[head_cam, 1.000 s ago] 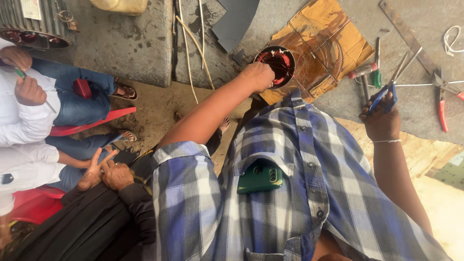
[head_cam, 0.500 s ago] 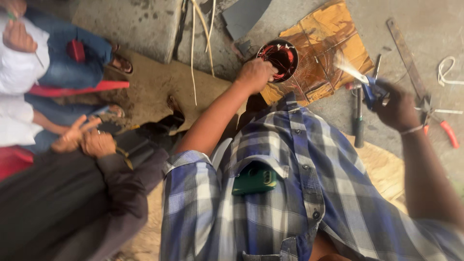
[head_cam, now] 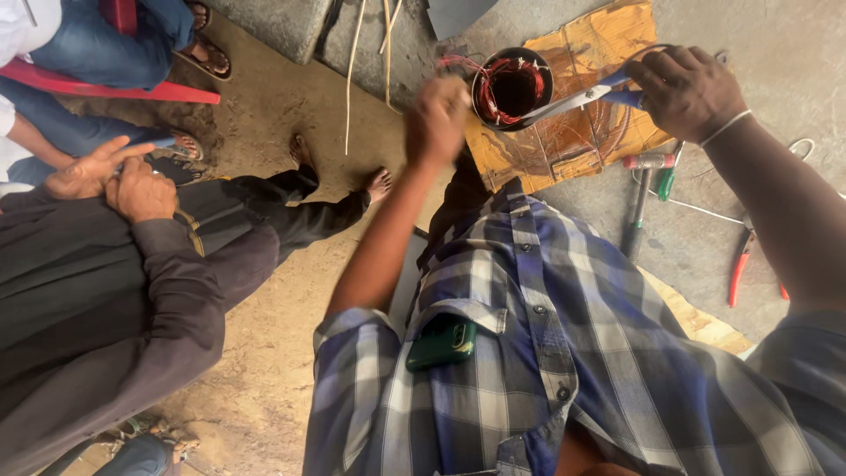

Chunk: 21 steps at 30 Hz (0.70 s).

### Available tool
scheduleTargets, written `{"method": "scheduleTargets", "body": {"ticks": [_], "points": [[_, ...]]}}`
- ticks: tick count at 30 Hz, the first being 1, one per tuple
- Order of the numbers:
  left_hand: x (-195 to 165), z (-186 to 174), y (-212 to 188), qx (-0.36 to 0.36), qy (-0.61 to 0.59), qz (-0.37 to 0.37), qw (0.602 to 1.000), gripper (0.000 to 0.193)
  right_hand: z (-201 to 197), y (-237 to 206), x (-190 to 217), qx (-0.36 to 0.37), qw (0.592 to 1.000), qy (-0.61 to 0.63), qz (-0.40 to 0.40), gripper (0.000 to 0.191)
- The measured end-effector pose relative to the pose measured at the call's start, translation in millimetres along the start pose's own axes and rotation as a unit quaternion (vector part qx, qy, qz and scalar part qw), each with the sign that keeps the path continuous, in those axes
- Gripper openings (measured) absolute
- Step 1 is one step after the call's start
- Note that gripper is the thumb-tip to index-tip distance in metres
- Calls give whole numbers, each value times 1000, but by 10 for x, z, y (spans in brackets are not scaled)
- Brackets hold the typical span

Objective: The person uses scissors to trim the ends of red wires protruding from a cylindrical coil. They repeatedly pull wire ends, cut them, and adjust the coil on a wooden board.

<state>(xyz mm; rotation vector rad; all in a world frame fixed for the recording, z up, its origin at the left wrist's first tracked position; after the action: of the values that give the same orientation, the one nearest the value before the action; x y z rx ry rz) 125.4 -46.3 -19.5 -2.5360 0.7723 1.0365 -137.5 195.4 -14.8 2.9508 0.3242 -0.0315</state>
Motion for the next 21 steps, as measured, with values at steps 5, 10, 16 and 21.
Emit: {"method": "scheduleTargets", "body": {"ticks": [5,10,16,21], "points": [[-246,541,-531,77,95,124,985,25,10,150,-54,-31,997,-45,-46,29],[-238,712,-553,54,152,133,978,27,-12,291,-56,-52,994,-58,-79,26],[-154,742,-563,9,161,137,977,14,-14,357,28,-79,988,-81,-101,27],[-164,721,-547,-14,161,154,975,9,-35,333,157,-145,982,-77,-99,27]]}}
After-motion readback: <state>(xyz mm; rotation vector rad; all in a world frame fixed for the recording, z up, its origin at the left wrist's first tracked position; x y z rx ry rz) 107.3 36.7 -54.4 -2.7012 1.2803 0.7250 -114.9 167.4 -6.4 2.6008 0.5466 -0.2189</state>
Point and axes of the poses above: each hand's wrist, its own y-axis towards the middle knuckle, its own z-axis out of the palm, x = y × z, the point moved 6 cm from there along y, towards the middle knuckle, and after that the axes turned 11 degrees about -z, right-handed, at the moved point
